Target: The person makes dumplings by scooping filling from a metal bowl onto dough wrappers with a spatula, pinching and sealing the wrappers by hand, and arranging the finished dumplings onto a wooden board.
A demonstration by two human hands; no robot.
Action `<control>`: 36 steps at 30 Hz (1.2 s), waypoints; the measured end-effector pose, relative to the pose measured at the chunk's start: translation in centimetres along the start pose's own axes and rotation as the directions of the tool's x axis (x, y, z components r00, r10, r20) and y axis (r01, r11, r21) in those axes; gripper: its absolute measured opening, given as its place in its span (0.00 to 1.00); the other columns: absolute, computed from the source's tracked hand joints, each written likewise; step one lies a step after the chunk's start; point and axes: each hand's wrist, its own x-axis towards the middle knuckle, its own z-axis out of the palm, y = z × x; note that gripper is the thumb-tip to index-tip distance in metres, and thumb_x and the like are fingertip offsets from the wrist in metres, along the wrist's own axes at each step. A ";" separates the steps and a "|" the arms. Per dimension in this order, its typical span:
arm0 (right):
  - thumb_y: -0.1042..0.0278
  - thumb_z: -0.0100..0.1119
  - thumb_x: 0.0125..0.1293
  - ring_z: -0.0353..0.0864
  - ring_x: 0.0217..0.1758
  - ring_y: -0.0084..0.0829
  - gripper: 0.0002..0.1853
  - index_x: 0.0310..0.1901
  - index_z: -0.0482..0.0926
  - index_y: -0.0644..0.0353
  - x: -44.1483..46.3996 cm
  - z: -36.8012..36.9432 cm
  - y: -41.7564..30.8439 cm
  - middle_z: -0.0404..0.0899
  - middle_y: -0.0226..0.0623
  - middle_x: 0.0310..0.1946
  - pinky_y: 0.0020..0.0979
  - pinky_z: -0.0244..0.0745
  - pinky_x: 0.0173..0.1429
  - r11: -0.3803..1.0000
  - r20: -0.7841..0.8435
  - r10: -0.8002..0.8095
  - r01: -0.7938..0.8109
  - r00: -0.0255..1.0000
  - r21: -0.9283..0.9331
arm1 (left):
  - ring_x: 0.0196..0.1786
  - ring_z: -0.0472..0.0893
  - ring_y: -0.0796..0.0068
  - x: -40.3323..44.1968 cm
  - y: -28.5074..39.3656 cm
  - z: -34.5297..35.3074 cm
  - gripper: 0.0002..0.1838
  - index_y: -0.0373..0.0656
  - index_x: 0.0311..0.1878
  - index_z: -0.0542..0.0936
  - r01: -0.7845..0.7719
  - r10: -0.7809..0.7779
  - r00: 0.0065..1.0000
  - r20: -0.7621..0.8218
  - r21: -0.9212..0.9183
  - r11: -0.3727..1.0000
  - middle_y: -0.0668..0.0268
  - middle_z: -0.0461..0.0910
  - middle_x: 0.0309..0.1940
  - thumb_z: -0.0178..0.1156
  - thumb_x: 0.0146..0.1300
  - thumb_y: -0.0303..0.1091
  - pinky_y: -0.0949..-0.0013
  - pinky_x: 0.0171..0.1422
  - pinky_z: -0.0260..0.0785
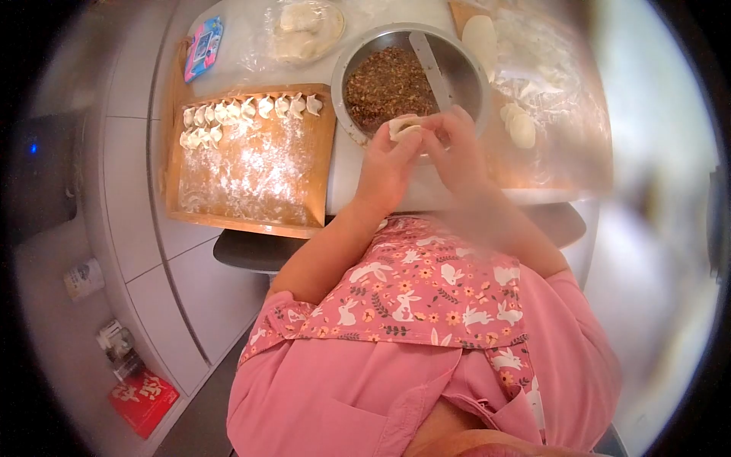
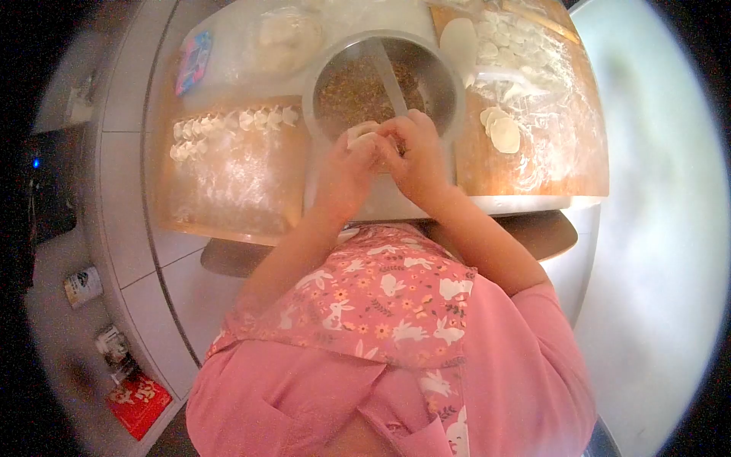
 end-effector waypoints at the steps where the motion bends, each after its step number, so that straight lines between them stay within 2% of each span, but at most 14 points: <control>1: 0.70 0.61 0.52 0.70 0.34 0.36 0.06 0.30 0.74 0.59 0.3 -0.3 -0.4 0.69 0.38 0.28 0.33 0.67 0.35 0.991 0.018 0.075 -0.077 0.997 0.109 | 0.49 0.74 0.73 0.0 -0.3 0.1 0.14 0.37 0.50 0.69 0.068 -0.075 0.995 -0.063 -0.105 0.992 0.61 0.74 0.46 0.54 0.62 0.29 0.69 0.55 0.66; 6: 0.70 0.63 0.52 0.69 0.35 0.34 0.07 0.29 0.74 0.59 0.3 -0.3 -0.2 0.70 0.37 0.28 0.33 0.66 0.37 0.952 0.049 0.174 -0.181 0.984 0.246 | 0.50 0.74 0.72 -0.5 -0.4 0.2 0.10 0.37 0.46 0.73 0.137 -0.163 0.977 -0.137 -0.182 0.974 0.59 0.74 0.47 0.53 0.63 0.29 0.69 0.56 0.67; 9: 0.63 0.67 0.48 0.69 0.35 0.35 0.12 0.29 0.75 0.58 0.0 -1.0 -0.5 0.70 0.37 0.28 0.32 0.65 0.38 0.976 -0.024 0.099 -0.093 0.995 0.199 | 0.52 0.74 0.70 -0.6 -0.4 -0.7 0.10 0.37 0.45 0.75 -0.041 0.039 0.999 -0.020 -0.141 0.989 0.57 0.74 0.49 0.52 0.64 0.32 0.67 0.58 0.65; 12: 0.54 0.70 0.43 0.68 0.37 0.38 0.19 0.29 0.74 0.58 -0.4 -2.2 -0.8 0.70 0.37 0.29 0.34 0.64 0.42 0.989 -0.036 -0.144 0.142 0.989 -0.049 | 0.55 0.72 0.69 -0.5 -0.4 -1.4 0.12 0.37 0.45 0.75 -0.042 0.059 0.997 0.050 -0.296 0.954 0.59 0.72 0.53 0.49 0.65 0.34 0.64 0.61 0.63; 14: 0.47 0.69 0.40 0.68 0.39 0.41 0.23 0.30 0.74 0.57 -0.9 -2.1 -0.6 0.70 0.38 0.31 0.38 0.63 0.44 1.000 0.162 -0.016 0.019 0.987 -0.019 | 0.56 0.70 0.70 -0.6 -0.6 -1.5 0.12 0.37 0.46 0.75 0.050 -0.010 0.995 0.103 -0.387 0.921 0.61 0.70 0.55 0.49 0.65 0.33 0.64 0.63 0.60; 16: 0.49 0.67 0.43 0.68 0.41 0.42 0.22 0.32 0.74 0.57 -0.8 -1.6 -1.0 0.70 0.39 0.33 0.39 0.62 0.46 0.996 0.205 0.019 -0.036 0.979 0.079 | 0.57 0.69 0.72 -1.1 0.3 -1.1 0.12 0.37 0.46 0.75 0.131 -0.082 0.985 0.155 -0.347 0.929 0.63 0.69 0.56 0.49 0.65 0.33 0.65 0.64 0.58; 18: 0.52 0.65 0.45 0.68 0.42 0.43 0.19 0.33 0.75 0.57 -0.4 -1.3 -1.2 0.71 0.39 0.33 0.39 0.63 0.47 0.966 0.157 -0.113 0.072 0.981 0.247 | 0.57 0.68 0.74 -1.3 0.5 -0.7 0.12 0.36 0.46 0.75 0.183 -0.135 0.973 0.185 -0.274 0.944 0.64 0.68 0.57 0.49 0.65 0.33 0.66 0.64 0.57; 21: 0.57 0.59 0.51 0.67 0.41 0.44 0.13 0.34 0.76 0.57 0.0 -1.3 -2.1 0.70 0.40 0.32 0.39 0.62 0.46 0.989 0.173 -0.081 0.057 0.982 0.139 | 0.54 0.70 0.74 -1.3 -0.2 -1.2 0.12 0.36 0.46 0.75 0.061 -0.012 0.975 0.220 -0.215 0.975 0.65 0.69 0.55 0.49 0.65 0.33 0.68 0.63 0.57; 24: 0.59 0.53 0.55 0.67 0.40 0.44 0.12 0.35 0.77 0.57 0.3 -1.4 -2.3 0.69 0.41 0.31 0.40 0.62 0.45 0.987 0.221 -0.160 0.153 0.962 0.051 | 0.52 0.71 0.75 -1.3 -0.4 -1.7 0.12 0.35 0.46 0.75 0.202 -0.081 0.963 0.256 -0.491 0.847 0.65 0.69 0.54 0.48 0.66 0.32 0.68 0.63 0.57; 27: 0.60 0.49 0.59 0.67 0.40 0.45 0.12 0.36 0.78 0.57 0.4 -1.7 -2.3 0.70 0.42 0.31 0.40 0.63 0.45 0.963 0.270 -0.266 0.265 0.926 0.041 | 0.51 0.72 0.76 -1.7 1.1 -0.7 0.14 0.34 0.50 0.74 -0.008 0.029 0.983 0.182 -0.115 0.993 0.65 0.71 0.53 0.47 0.66 0.32 0.68 0.64 0.56; 29: 0.60 0.47 0.60 0.67 0.40 0.46 0.12 0.37 0.78 0.57 0.4 -2.0 -2.7 0.71 0.43 0.32 0.39 0.63 0.45 0.947 0.279 -0.320 0.318 0.905 0.055 | 0.57 0.68 0.75 -1.7 1.2 -0.5 0.15 0.34 0.51 0.74 -0.084 0.093 0.975 0.204 -0.051 0.995 0.64 0.70 0.55 0.47 0.67 0.32 0.66 0.65 0.55; 33: 0.60 0.40 0.66 0.70 0.44 0.42 0.16 0.39 0.78 0.61 -0.4 -1.8 -3.7 0.75 0.45 0.39 0.36 0.64 0.49 0.921 0.323 -0.103 -0.033 0.941 0.387 | 0.66 0.58 0.71 -1.7 1.9 0.3 0.17 0.34 0.51 0.75 -0.104 0.121 0.978 0.170 -0.108 0.989 0.61 0.65 0.60 0.46 0.68 0.36 0.64 0.66 0.52; 34: 0.60 0.38 0.68 0.72 0.45 0.38 0.18 0.39 0.77 0.62 -0.7 -1.6 -4.1 0.75 0.46 0.40 0.34 0.65 0.50 0.838 0.331 -0.021 -0.164 0.944 0.520 | 0.68 0.54 0.70 -1.8 2.4 0.3 0.18 0.35 0.50 0.76 -0.197 0.157 0.968 0.195 0.203 0.959 0.60 0.62 0.63 0.44 0.68 0.38 0.64 0.67 0.51; 36: 0.60 0.36 0.69 0.72 0.44 0.34 0.19 0.39 0.77 0.64 -1.2 -2.5 -6.5 0.75 0.44 0.39 0.32 0.65 0.50 0.813 0.364 0.044 -0.245 0.931 0.528 | 0.70 0.51 0.69 -2.0 2.4 0.3 0.20 0.35 0.49 0.77 -0.276 0.183 0.956 0.229 0.493 0.825 0.58 0.58 0.65 0.42 0.69 0.40 0.63 0.68 0.49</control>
